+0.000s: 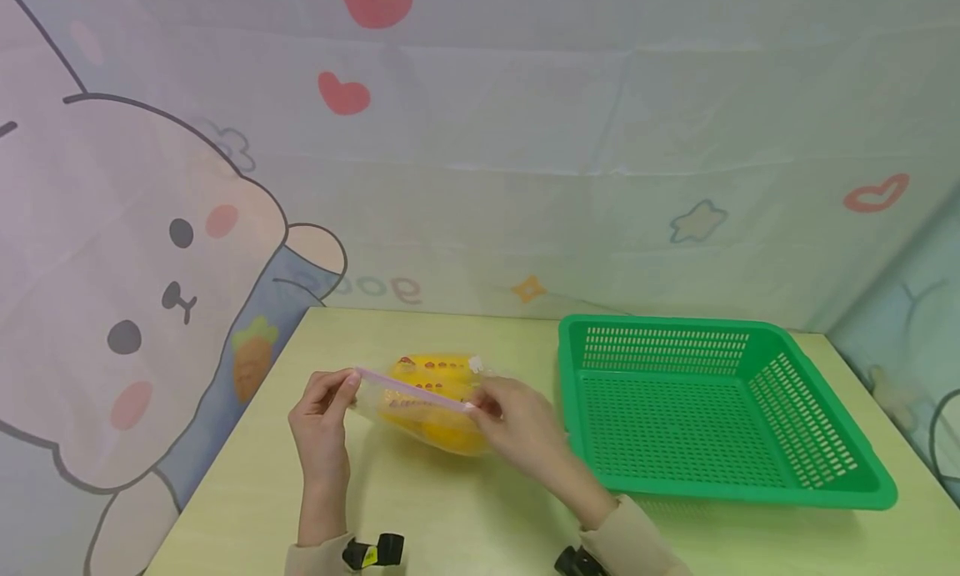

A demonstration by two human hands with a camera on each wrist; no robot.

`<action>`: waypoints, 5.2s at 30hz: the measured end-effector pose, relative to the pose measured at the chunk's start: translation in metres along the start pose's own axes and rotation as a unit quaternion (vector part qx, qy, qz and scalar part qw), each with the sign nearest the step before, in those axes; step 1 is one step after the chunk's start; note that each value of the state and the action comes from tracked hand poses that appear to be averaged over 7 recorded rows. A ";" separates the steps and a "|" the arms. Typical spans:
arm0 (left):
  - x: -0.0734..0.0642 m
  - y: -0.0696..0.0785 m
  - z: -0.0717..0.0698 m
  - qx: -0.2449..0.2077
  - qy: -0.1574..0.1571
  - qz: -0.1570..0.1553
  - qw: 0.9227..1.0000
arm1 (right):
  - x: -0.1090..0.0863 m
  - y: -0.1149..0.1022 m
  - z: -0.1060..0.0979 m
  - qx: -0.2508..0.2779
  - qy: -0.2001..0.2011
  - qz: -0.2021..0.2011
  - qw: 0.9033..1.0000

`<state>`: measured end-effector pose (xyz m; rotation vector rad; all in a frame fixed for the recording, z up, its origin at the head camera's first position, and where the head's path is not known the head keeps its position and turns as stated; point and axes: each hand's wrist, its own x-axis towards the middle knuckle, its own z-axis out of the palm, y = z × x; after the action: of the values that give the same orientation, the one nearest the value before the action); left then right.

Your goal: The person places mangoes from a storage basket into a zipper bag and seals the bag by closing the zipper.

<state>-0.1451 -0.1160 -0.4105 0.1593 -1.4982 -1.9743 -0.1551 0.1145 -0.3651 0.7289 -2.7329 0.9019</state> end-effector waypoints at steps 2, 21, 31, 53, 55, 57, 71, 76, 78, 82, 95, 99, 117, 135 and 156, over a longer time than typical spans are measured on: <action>0.000 0.000 0.000 0.003 0.001 -0.002 1.000 | -0.001 0.001 -0.001 0.002 0.005 0.000 1.000; 0.001 -0.001 0.000 0.000 0.008 -0.013 1.000 | -0.010 0.013 -0.007 0.010 0.025 0.002 1.000; 0.001 -0.001 0.000 -0.003 0.006 -0.010 1.000 | -0.015 0.017 -0.008 0.001 0.028 0.002 1.000; 0.001 -0.002 -0.001 -0.009 0.006 -0.002 1.000 | -0.021 0.026 -0.009 -0.018 0.036 0.022 0.999; 0.001 -0.002 -0.001 -0.009 0.006 -0.003 1.000 | -0.022 0.026 -0.009 -0.017 0.038 0.022 0.999; 0.002 -0.001 -0.001 -0.009 0.007 -0.004 1.000 | -0.022 0.026 -0.009 -0.017 0.038 0.023 0.999; 0.002 -0.003 -0.001 -0.011 0.009 -0.002 1.000 | -0.023 0.026 -0.011 -0.020 0.038 0.027 0.999; 0.002 -0.003 -0.002 -0.008 0.006 -0.005 1.000 | -0.024 0.026 -0.012 -0.023 0.039 0.028 0.999; 0.002 -0.003 -0.002 -0.006 0.008 -0.006 1.000 | -0.025 0.027 -0.013 -0.024 0.039 0.027 0.999; 0.003 -0.003 -0.002 -0.004 0.012 -0.007 1.000 | -0.025 0.028 -0.013 -0.025 0.038 0.025 0.999; 0.002 -0.002 -0.001 0.000 0.011 -0.011 1.000 | -0.028 0.031 -0.014 -0.031 0.039 0.024 0.998; 0.002 -0.002 -0.001 0.003 0.013 -0.014 1.000 | -0.029 0.032 -0.015 -0.036 0.042 0.022 0.998; 0.002 -0.004 -0.002 -0.001 0.011 -0.010 1.000 | -0.032 0.036 -0.018 -0.031 0.038 0.025 0.998; 0.003 -0.006 -0.004 0.005 0.017 -0.013 1.000 | -0.036 0.041 -0.019 -0.047 0.058 0.013 0.997; 0.002 -0.004 -0.003 0.000 0.017 -0.017 1.000 | -0.040 0.047 -0.022 -0.053 0.065 0.011 0.996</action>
<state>-0.1470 -0.1192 -0.4143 0.2180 -1.4832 -1.9888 -0.1436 0.1757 -0.3839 0.6015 -2.6554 0.7738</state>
